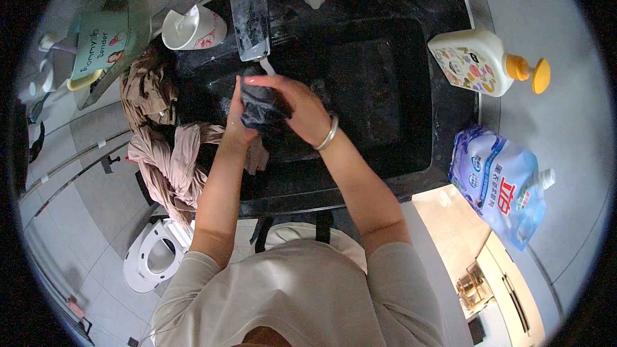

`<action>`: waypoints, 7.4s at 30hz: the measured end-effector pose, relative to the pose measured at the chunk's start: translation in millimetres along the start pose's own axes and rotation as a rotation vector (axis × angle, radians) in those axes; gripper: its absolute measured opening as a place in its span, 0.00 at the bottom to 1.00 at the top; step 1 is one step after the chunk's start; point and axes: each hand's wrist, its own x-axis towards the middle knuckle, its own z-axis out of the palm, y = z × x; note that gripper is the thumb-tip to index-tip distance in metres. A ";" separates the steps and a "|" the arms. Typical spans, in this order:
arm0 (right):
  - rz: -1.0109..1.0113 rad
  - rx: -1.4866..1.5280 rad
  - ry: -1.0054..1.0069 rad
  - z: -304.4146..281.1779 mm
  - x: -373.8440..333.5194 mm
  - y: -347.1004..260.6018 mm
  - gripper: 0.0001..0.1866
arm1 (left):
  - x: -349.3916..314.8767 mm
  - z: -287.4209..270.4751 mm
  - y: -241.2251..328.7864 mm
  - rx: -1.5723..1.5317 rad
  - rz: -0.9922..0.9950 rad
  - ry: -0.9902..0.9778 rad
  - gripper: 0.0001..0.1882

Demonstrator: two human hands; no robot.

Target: The person washes a piece of clothing by hand in a sink, wrings it out, walks to a washing machine, and then carries a bowl of food to a stove and stirs it with chopsticks.

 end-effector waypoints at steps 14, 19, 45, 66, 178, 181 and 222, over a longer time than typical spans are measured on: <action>0.632 0.135 -0.218 -12.2 -10.6 39.8 0.39 | -18.1 25.3 37.7 0.147 0.168 -0.157 0.18; 0.745 0.580 -0.010 -8.3 -17.6 48.2 0.34 | -21.3 29.1 44.0 0.018 0.156 -0.178 0.24; 0.332 1.447 0.349 9.1 31.4 56.0 0.28 | 2.1 58.8 -9.7 1.508 1.573 0.029 0.19; 0.541 0.599 0.299 -0.2 -6.3 47.4 0.24 | 20.0 47.6 32.4 0.346 0.151 0.281 0.26; 0.505 -0.813 -0.257 -45.4 -144.5 -3.5 0.15 | -121.1 -38.8 -44.4 1.990 0.603 -0.535 0.25; 0.566 -0.776 -0.364 -48.2 -136.9 -10.7 0.16 | -119.5 -43.0 -44.8 2.033 0.597 -0.608 0.28; 0.456 -0.549 0.198 -71.4 -186.9 -23.1 0.15 | -69.7 -19.2 -50.1 0.910 0.054 -0.205 0.09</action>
